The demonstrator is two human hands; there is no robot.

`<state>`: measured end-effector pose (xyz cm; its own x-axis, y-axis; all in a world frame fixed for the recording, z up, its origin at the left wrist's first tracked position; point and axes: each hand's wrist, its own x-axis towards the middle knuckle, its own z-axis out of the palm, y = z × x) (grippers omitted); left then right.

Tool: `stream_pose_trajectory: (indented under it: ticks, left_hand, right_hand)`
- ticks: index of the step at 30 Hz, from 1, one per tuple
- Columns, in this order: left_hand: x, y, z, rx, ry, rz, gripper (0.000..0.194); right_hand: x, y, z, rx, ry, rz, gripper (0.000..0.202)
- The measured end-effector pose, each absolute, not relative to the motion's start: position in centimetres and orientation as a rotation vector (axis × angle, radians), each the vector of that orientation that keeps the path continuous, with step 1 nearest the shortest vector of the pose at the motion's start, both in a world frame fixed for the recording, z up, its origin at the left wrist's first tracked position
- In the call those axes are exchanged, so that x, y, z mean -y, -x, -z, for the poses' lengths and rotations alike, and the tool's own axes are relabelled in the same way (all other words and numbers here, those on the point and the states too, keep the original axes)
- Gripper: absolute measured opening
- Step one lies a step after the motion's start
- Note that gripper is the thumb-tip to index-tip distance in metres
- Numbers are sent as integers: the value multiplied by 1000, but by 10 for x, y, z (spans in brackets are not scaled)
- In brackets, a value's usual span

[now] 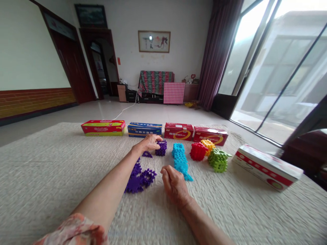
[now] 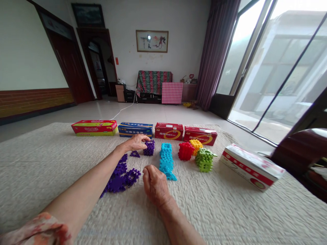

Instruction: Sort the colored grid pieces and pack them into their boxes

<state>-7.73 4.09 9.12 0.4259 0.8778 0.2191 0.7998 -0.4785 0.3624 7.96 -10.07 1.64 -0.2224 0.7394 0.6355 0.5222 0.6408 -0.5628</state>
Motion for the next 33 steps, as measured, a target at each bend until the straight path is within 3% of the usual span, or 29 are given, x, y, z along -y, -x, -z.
stream_pose_trajectory:
  ticks: [12,23,29,33]
  left_hand:
    - [-40,68,-93,-1451,-2631,-348,69]
    - [-47,50,-83,-1393,-2612,-342,72]
    - [-37,90,-93,-1569,-2416,-630,54]
    - [-15,129,-90,-1809,-2321,-506,28]
  right_hand:
    - [101,-79,-17,1890,995,-299,25]
    - [101,-79,-18,1904,1009,-288,25]
    - [101,-79,-19,1897,1002,-298,25]
    - [101,-79,-20,1891,999,-296,25]
